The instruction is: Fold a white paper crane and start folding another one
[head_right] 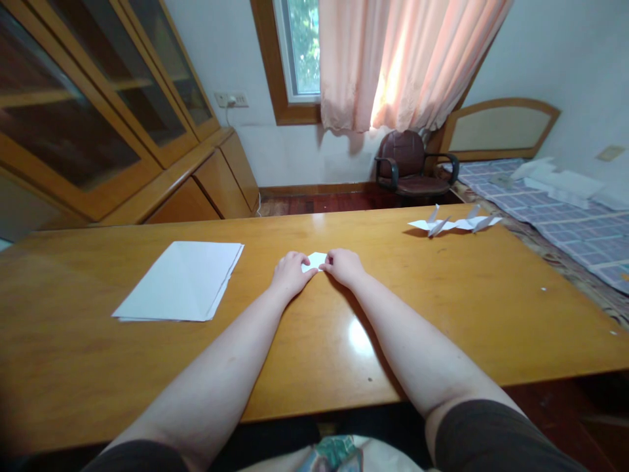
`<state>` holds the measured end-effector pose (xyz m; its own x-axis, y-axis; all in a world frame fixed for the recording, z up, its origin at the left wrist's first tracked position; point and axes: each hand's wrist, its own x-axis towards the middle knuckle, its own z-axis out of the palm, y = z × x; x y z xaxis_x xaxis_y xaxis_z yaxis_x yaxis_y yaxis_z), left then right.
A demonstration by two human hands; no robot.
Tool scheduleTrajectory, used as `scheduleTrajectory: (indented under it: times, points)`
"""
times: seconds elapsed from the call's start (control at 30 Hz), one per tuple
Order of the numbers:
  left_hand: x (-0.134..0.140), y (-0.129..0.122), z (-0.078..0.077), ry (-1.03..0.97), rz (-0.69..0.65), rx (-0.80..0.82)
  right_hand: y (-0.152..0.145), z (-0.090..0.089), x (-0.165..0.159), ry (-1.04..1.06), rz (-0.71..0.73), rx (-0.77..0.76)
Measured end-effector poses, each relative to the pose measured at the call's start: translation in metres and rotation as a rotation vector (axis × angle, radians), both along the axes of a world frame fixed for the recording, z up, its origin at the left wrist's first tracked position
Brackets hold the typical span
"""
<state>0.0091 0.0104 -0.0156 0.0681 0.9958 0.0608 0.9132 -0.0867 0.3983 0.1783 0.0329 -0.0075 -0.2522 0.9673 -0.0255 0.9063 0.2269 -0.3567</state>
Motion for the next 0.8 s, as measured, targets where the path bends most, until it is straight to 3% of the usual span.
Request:
scheduleTrajectory:
  times: [0.8]
  points:
    - [-0.0038, 0.0035, 0.0003, -0.058, -0.037, -0.045, -0.0075, 0.008, -0.0044, -0.019, -0.029, -0.007]
